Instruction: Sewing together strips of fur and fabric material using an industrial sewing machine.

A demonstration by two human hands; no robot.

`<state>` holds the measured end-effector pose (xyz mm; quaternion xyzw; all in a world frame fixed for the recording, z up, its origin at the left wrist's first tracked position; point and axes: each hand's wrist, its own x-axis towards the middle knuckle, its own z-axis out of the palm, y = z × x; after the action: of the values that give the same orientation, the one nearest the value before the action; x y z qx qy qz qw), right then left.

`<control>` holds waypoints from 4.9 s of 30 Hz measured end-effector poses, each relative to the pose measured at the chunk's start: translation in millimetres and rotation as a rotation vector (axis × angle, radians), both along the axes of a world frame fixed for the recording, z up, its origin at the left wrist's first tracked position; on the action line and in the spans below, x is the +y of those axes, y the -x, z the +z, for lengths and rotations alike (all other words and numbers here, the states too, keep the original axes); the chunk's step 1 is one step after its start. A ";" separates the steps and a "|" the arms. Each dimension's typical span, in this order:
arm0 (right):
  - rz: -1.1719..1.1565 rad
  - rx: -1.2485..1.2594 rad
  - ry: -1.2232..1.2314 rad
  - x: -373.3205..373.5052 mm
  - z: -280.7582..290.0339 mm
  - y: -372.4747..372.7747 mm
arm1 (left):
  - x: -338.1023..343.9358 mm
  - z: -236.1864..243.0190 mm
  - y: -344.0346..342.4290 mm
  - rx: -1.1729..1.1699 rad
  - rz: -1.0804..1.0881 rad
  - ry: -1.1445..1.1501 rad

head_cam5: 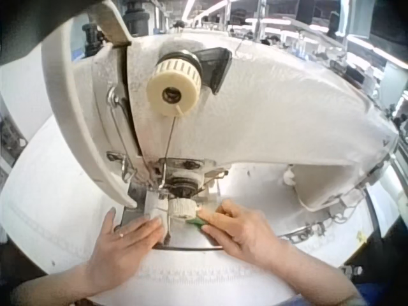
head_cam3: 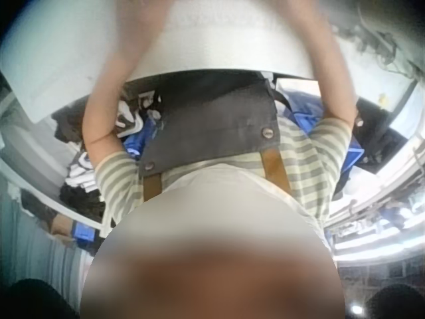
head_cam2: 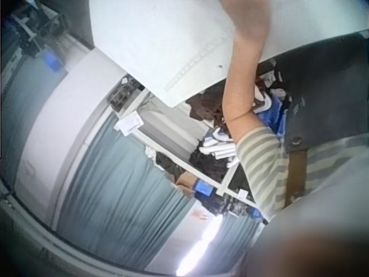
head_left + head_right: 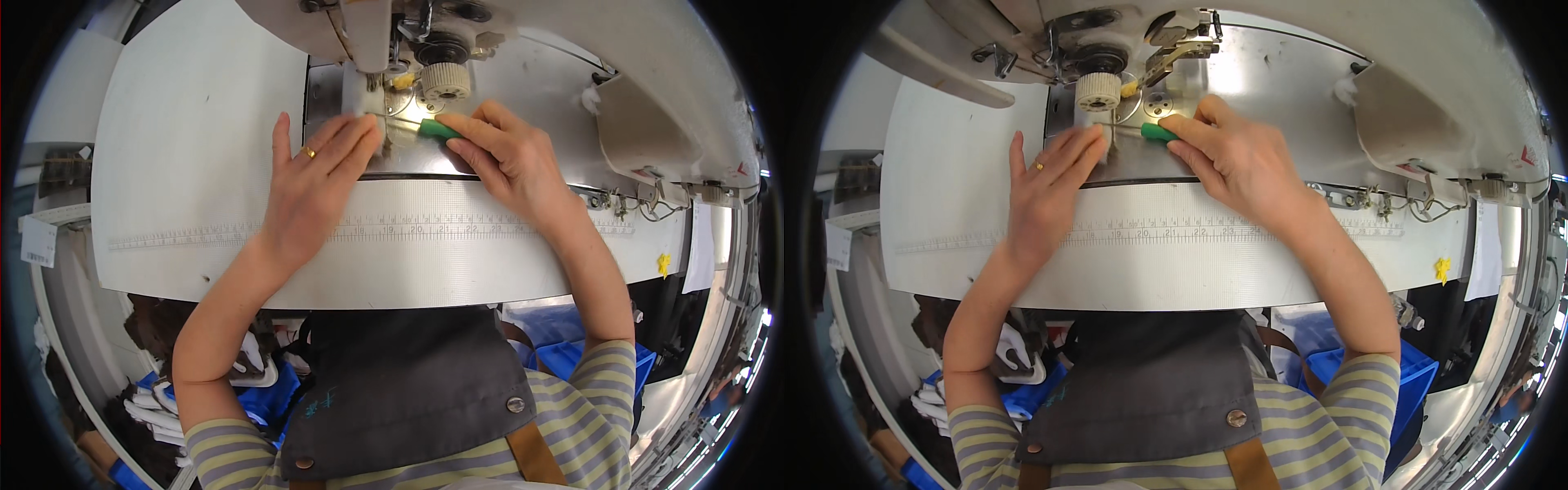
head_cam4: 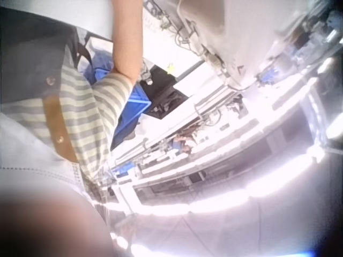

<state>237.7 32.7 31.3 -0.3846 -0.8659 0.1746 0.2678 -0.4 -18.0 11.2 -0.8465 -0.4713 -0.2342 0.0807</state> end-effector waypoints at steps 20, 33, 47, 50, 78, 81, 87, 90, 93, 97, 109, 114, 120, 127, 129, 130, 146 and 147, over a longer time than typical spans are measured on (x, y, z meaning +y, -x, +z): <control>-0.059 -0.033 -0.074 -3.0 -1.2 -1.5 | 33.2 -1.3 6.8 -0.246 -0.145 -0.056; -0.159 -0.133 -0.169 -0.3 11.3 -27.4 | 57.8 4.1 29.6 -0.828 -0.043 0.428; -0.440 -0.104 -0.148 0.3 4.2 -69.1 | 130.8 6.5 39.6 -1.126 0.267 0.390; -0.412 -0.109 -0.159 1.7 7.4 -68.5 | 190.6 -54.1 49.7 -1.304 0.236 0.331; -0.318 -0.308 -0.258 21.8 -25.3 -102.6 | -588.3 -78.8 269.3 -0.056 2.284 0.085; -0.323 -0.283 -0.311 24.6 -32.2 -111.3 | -452.9 -29.7 262.7 0.115 1.567 -0.422; -0.368 -0.368 -0.595 28.9 -34.7 -117.0 | -234.6 -56.4 242.5 0.178 0.795 0.804; -0.382 -0.327 -0.688 21.3 -23.1 -113.0 | -255.0 -43.1 328.0 -0.435 0.753 0.303; -0.385 -0.067 -0.753 -18.2 7.6 -69.4 | -297.3 55.6 352.0 -0.707 1.354 -0.158; 0.113 0.352 0.268 -94.2 5.5 31.6 | -294.7 165.4 250.0 -1.085 1.008 -0.283; 0.257 1.104 1.117 -124.1 37.8 34.1 | -138.1 16.1 -77.2 -0.692 0.020 -0.147; 0.084 1.403 0.959 -118.0 45.7 -2.5 | -125.5 16.1 -90.8 -0.573 -0.034 -0.058; 0.086 1.597 0.947 -103.4 59.3 -16.0 | -93.1 40.9 -81.3 -0.995 -0.114 0.342; -0.053 1.795 0.761 -72.2 39.7 -62.7 | -71.4 63.7 35.4 -0.802 -0.218 1.331; -0.313 1.698 0.718 -69.9 16.1 -60.6 | -62.0 74.6 67.1 -0.756 -0.107 1.298; -0.430 1.606 0.686 -72.4 10.0 -52.3 | -53.1 77.0 81.9 -0.686 -0.045 1.273; -0.385 0.475 -0.081 -76.6 -37.6 -1.8 | -57.5 37.0 -38.6 -0.010 -0.158 0.422; -0.379 0.476 -0.031 -92.6 -29.2 -4.4 | -51.2 27.7 -39.9 0.052 -0.165 0.439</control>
<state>242.2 -59.9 2.1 -0.4833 -0.6942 0.1937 0.4969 39.4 -69.2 39.0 -0.8851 -0.4379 -0.1099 -0.1128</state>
